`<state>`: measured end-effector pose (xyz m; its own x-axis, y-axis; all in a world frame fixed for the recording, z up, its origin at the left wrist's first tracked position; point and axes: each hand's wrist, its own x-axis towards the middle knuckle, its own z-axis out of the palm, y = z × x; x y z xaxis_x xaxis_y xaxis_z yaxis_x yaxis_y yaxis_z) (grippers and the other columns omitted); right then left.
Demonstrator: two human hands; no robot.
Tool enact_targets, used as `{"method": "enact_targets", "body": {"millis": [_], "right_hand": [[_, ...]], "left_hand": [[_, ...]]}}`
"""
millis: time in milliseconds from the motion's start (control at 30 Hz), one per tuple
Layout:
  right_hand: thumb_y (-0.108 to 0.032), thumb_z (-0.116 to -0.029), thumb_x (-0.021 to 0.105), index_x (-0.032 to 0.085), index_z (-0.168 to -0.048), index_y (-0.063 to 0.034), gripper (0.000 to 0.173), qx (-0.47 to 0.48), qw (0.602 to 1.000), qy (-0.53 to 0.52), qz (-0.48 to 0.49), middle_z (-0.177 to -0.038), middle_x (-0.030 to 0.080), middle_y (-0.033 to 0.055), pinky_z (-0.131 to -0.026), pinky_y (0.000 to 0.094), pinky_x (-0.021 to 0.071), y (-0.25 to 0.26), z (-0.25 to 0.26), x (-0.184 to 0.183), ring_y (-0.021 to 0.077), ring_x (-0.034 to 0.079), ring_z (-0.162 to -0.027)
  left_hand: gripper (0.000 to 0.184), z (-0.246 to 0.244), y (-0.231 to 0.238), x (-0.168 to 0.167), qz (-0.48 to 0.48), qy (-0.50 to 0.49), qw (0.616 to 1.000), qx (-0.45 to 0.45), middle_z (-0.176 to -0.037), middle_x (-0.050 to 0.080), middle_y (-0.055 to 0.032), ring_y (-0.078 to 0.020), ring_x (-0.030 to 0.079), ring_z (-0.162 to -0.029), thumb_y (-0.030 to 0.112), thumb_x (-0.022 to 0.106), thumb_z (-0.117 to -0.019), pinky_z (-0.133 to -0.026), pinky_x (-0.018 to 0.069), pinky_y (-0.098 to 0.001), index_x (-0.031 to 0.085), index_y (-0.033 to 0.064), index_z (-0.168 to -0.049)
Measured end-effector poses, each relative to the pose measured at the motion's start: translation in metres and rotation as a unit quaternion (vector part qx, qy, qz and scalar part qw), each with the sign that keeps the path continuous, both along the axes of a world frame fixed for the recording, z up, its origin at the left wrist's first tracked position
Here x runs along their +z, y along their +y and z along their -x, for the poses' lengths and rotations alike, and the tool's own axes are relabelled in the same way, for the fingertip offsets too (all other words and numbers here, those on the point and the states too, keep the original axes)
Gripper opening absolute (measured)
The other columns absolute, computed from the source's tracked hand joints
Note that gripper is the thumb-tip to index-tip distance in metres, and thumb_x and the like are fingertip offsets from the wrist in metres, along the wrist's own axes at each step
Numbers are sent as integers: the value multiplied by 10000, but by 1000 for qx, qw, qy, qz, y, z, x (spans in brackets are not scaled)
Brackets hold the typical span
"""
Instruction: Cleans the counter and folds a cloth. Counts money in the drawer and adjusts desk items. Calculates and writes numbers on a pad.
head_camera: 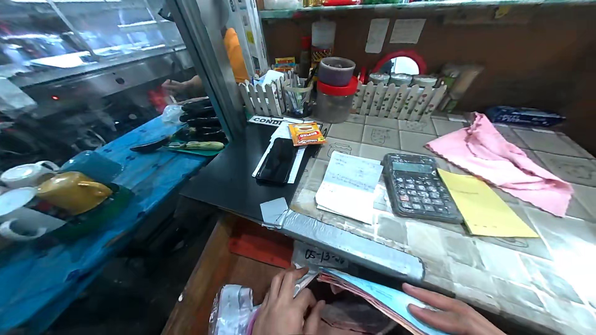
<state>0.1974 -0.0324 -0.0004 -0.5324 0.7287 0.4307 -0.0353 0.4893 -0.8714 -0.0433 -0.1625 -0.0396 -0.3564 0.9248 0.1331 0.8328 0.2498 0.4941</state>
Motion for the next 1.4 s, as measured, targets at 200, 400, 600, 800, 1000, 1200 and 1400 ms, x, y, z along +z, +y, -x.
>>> {"method": "enact_targets", "body": {"millis": [200,400,600,800,1000,1200,1400], "right_hand": [[127,-929,538,773,-1023,37,269,-19,998,-49,-41,-1164,730,205,-1034,368,557,-4,-1,4,250,690,-1161],[139,-926,538,771,-1012,48,264,-15,999,-44,-21,-1151,734,210,-1039,373,555,3,-5,7,256,695,-1156],[89,-946,541,762,-1041,53,242,48,995,-83,5,-1156,730,210,-1032,417,557,-3,-3,22,279,692,-1155],[28,-963,564,791,-1076,-70,273,40,957,-261,-123,-1204,733,140,-927,408,585,-21,25,39,272,713,-1088],[83,-950,536,780,-1099,-80,330,105,969,-203,-88,-1179,746,76,-960,350,589,-14,60,3,182,712,-1108],[52,-846,646,686,-1067,-41,244,155,888,-392,-183,-1056,650,177,-771,498,582,-4,65,8,373,656,-1026],[21,-875,637,734,-961,-21,136,147,815,-494,-265,-1055,669,213,-763,510,556,-6,86,26,406,647,-1048]], "left_hand": [[141,1,3,2,6,-11,1000,-21,-1367,619,-80,-313,577,-1262,293,690,-925,-942,536,-463,731,189,-1012],[252,-4,-7,1,-8,34,999,-19,-1402,621,-115,-381,515,-1353,405,659,-955,-1007,488,-559,780,185,-974],[346,-1,1,3,37,-27,999,-24,-1519,502,-158,-411,476,-1374,226,751,-851,-1038,478,-547,749,145,-1187],[402,1,5,13,82,-29,995,-39,-1551,457,-165,-415,446,-1395,359,759,-865,-1040,470,-546,724,155,-1210],[293,2,11,26,117,31,992,-29,-1503,529,-120,-421,413,-1422,220,744,-832,-1023,447,-584,768,221,-1123],[235,-1,20,29,148,132,977,-81,-1416,621,-82,-408,429,-1425,152,701,-880,-1076,419,-583,807,244,-1068],[215,-7,28,32,160,174,967,-99,-1371,651,-118,-425,452,-1412,49,675,-875,-1136,350,-630,820,163,-985]]}}
